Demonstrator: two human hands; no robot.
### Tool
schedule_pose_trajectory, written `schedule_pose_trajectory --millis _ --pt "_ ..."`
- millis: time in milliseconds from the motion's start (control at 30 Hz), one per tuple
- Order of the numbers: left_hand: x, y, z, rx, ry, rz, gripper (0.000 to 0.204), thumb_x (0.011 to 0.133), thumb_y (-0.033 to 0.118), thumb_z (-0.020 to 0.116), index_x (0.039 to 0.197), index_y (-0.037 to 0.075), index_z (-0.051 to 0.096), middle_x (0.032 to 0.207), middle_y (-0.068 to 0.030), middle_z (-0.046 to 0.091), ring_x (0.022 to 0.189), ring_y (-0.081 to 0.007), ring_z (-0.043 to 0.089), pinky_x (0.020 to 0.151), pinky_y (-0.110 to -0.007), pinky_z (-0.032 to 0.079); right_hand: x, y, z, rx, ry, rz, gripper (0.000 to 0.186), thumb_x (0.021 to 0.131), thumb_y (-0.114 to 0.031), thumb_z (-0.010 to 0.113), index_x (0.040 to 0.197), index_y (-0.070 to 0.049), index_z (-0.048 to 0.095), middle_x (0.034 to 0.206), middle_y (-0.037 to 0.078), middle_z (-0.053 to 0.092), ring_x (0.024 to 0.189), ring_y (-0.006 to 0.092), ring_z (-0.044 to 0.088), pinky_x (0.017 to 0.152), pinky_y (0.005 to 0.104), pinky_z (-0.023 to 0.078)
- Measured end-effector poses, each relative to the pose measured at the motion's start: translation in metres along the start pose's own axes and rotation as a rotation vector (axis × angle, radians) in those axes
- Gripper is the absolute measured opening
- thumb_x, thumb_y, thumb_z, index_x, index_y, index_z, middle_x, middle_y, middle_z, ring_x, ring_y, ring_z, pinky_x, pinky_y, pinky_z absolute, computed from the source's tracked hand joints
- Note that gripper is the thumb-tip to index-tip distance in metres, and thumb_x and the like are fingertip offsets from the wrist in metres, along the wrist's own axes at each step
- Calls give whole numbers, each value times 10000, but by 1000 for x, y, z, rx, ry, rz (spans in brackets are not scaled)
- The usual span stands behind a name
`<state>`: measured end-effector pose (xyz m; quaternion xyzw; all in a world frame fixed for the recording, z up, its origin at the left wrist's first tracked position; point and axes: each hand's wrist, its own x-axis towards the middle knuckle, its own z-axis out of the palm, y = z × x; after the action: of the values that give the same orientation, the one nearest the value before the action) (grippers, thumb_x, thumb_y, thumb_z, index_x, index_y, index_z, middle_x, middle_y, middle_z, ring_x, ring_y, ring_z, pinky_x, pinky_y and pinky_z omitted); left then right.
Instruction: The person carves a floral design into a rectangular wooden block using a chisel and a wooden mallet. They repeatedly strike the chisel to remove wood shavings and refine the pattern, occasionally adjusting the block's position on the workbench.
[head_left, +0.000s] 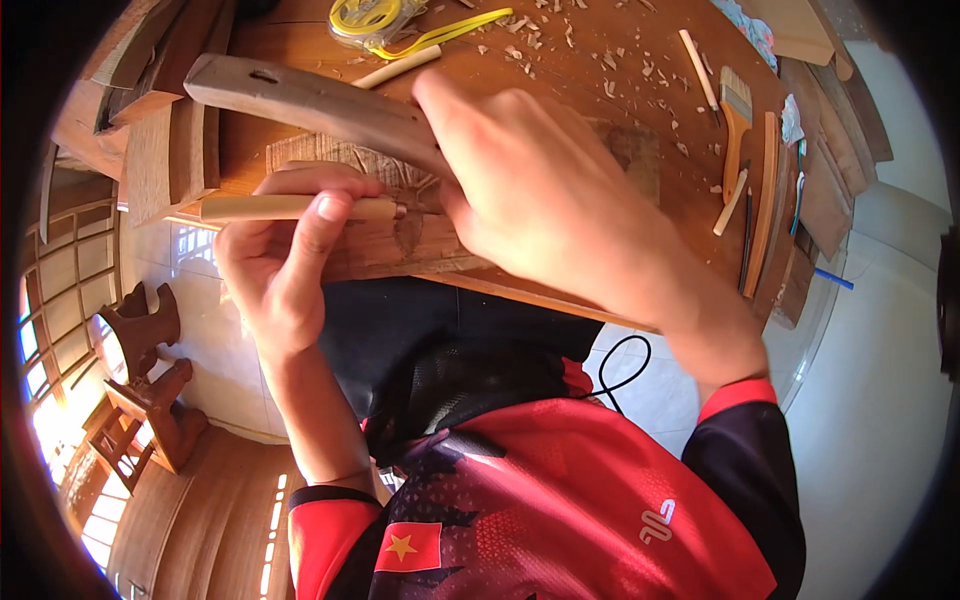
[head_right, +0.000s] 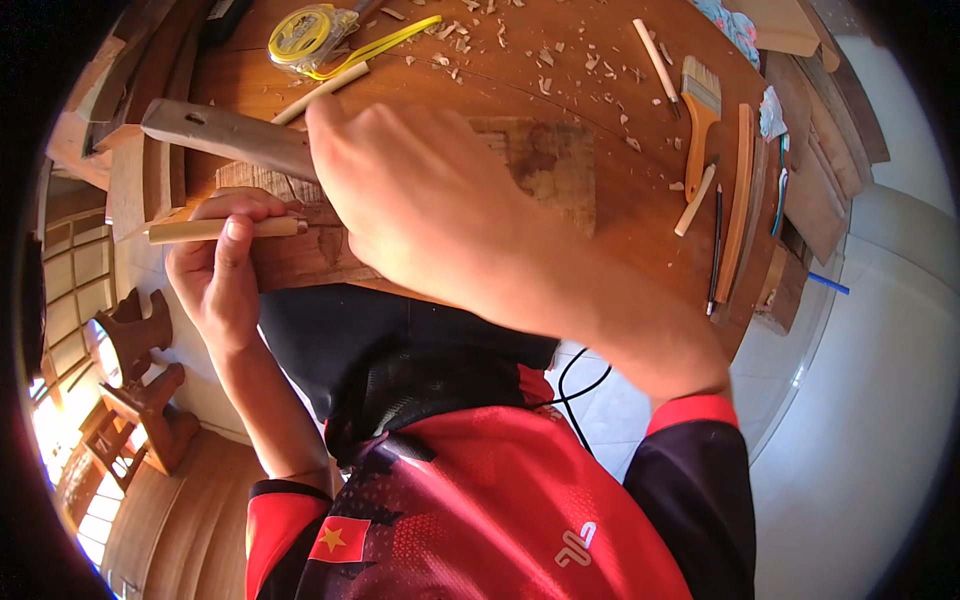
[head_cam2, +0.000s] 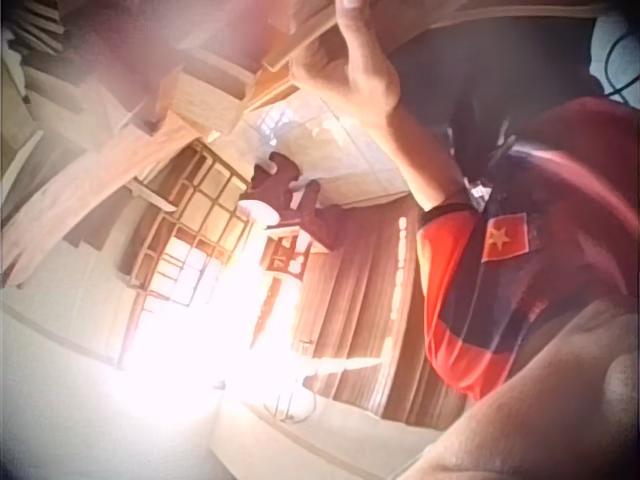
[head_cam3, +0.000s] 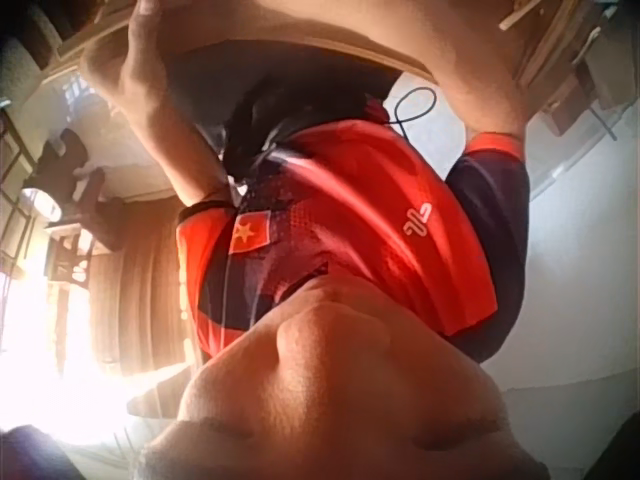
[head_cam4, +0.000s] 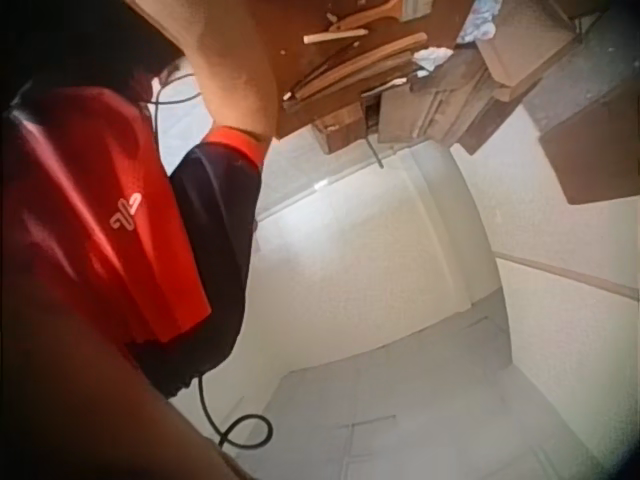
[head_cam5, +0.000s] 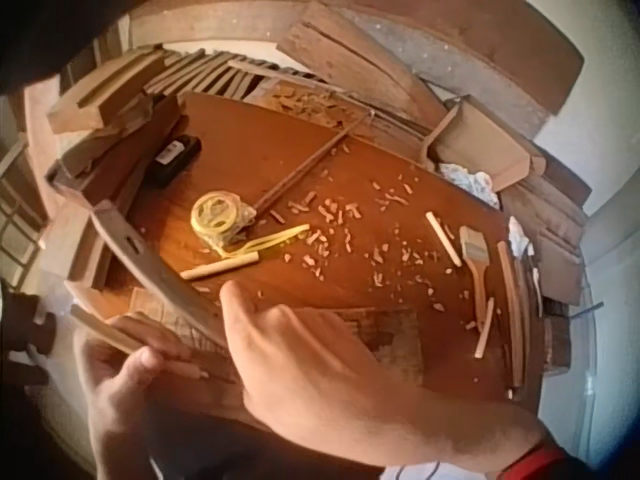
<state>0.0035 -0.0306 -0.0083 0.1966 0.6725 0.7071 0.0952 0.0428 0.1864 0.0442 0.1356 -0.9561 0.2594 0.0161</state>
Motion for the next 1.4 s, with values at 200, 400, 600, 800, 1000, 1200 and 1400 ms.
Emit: schedule_pose_trajectory --millis 200,400,600,800,1000,1200,1400 --pt "-2 -1 -6 -110 24 -16 169 985 105 680 977 -55 735 969 -125 765 915 -184 702 872 -323 542 8 1 -2 -79 -81 -7 237 827 19 667 1040 91 592 679 217 675 651 396 716 599 484 585" --pt "1 2 -6 -105 -30 -73 163 992 87 667 949 -54 736 967 -117 754 907 -162 685 855 -302 528 37 6 -67 95 78 309 275 924 -27 682 1172 37 584 918 175 737 677 228 671 585 369 535" --pt "2 -6 -10 -209 -30 -39 159 1014 101 649 1020 -45 711 1004 -117 742 934 -168 683 890 -309 528 13 53 -73 -66 526 244 242 944 -86 691 1146 23 616 828 89 705 603 177 657 514 315 510" --pt "13 5 -2 -59 -57 -91 150 1018 91 658 1105 -31 666 1070 -103 692 1028 -159 665 923 -309 526 -29 77 -51 174 359 421 309 906 -113 775 1154 -12 621 918 75 730 815 178 706 776 350 552" --pt "47 20 9 -77 -160 36 254 940 -1 747 1158 -37 620 1083 -108 678 1019 -168 684 930 -284 547 -47 69 -44 330 309 496 245 906 -84 777 1121 -28 673 974 47 750 843 122 672 797 294 521" --pt "92 38 38 124 -394 28 473 945 6 720 1368 -32 513 1096 -148 718 1028 -209 708 914 -362 592 -68 61 -43 446 330 489 235 914 -88 778 1113 -23 671 975 32 743 706 76 612 626 258 493" --pt "123 34 48 171 -748 61 358 975 44 689 1302 -43 571 1089 -163 730 1015 -214 725 904 -371 608 -95 58 -39 658 404 586 222 963 -105 726 1129 -13 610 1005 36 718 531 20 502 432 206 390"
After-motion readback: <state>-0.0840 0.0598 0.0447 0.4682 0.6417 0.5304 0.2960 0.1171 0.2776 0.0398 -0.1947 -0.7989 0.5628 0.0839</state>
